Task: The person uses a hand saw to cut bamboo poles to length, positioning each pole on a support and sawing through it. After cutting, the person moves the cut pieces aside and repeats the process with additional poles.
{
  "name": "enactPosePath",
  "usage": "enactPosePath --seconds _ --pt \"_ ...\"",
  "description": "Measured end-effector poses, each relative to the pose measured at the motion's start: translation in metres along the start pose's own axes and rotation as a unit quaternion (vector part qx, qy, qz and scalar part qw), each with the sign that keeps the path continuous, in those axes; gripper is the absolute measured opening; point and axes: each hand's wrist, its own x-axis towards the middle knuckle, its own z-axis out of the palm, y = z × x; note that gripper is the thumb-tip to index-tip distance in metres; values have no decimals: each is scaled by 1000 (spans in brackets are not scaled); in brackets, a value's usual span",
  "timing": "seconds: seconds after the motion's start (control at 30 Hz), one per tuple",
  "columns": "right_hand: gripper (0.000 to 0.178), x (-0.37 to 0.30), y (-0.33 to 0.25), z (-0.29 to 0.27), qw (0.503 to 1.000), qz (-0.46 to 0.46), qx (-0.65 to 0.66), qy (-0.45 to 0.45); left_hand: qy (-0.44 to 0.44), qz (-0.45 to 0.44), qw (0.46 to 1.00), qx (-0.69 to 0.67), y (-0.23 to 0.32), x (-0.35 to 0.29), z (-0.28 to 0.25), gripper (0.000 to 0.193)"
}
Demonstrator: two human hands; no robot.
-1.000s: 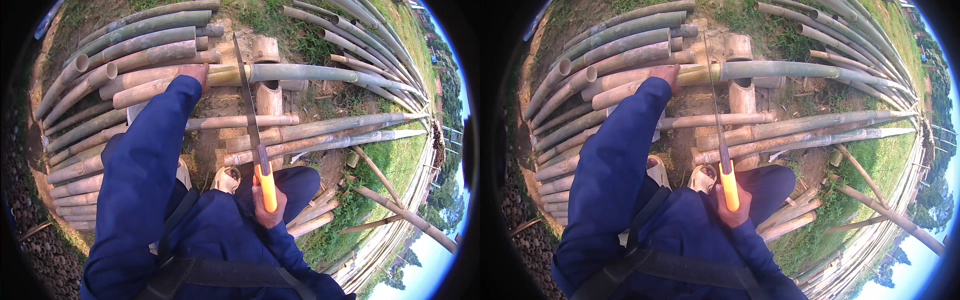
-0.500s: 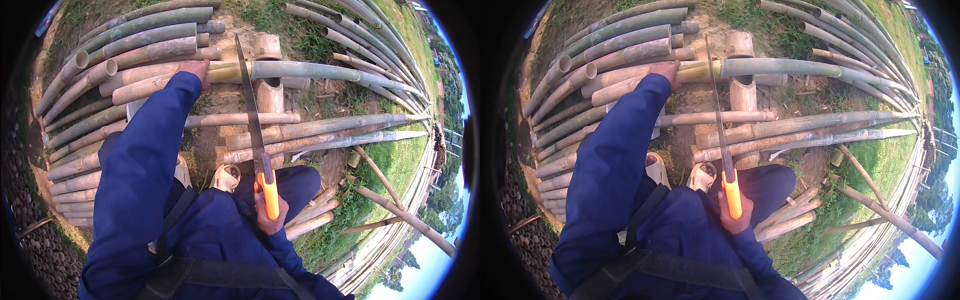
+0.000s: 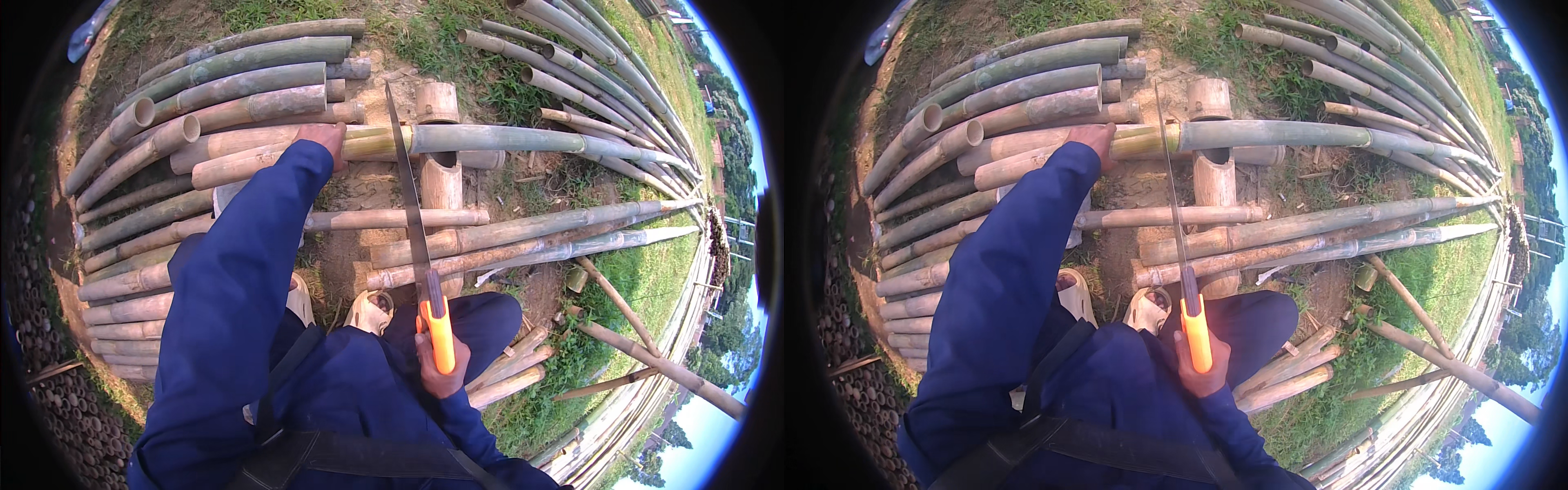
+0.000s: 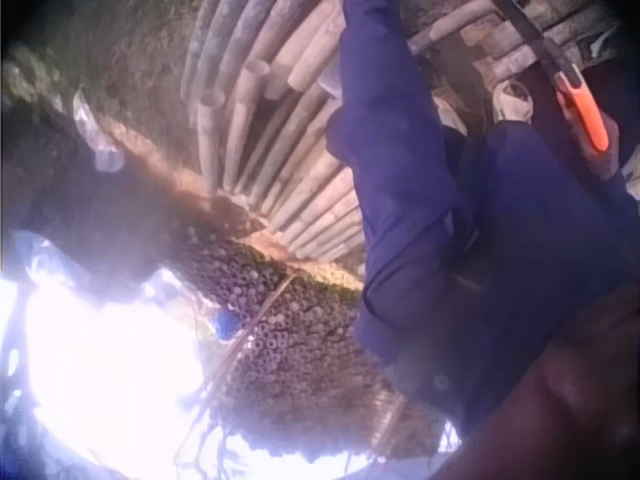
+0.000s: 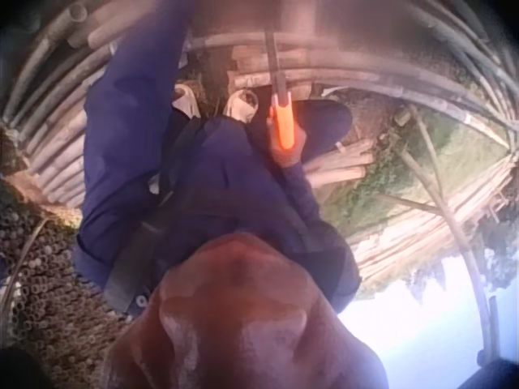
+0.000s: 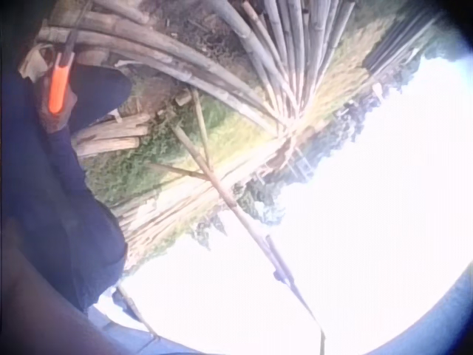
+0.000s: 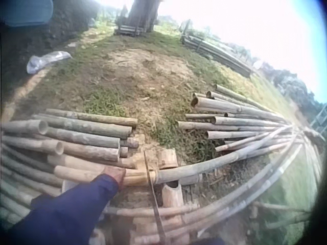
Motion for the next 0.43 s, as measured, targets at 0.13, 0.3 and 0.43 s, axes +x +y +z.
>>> enactPosePath --seconds 0.13,0.3,0.43 --pt "22 63 -2 19 999 -29 -6 17 -15 -3 1000 5 4 -2 -1 58" --pt "12 147 -14 51 995 -93 18 12 -32 8 999 3 13 -2 -14 58" --pt "17 83 9 28 997 -45 66 6 -15 13 1000 8 -1 1 0 58"
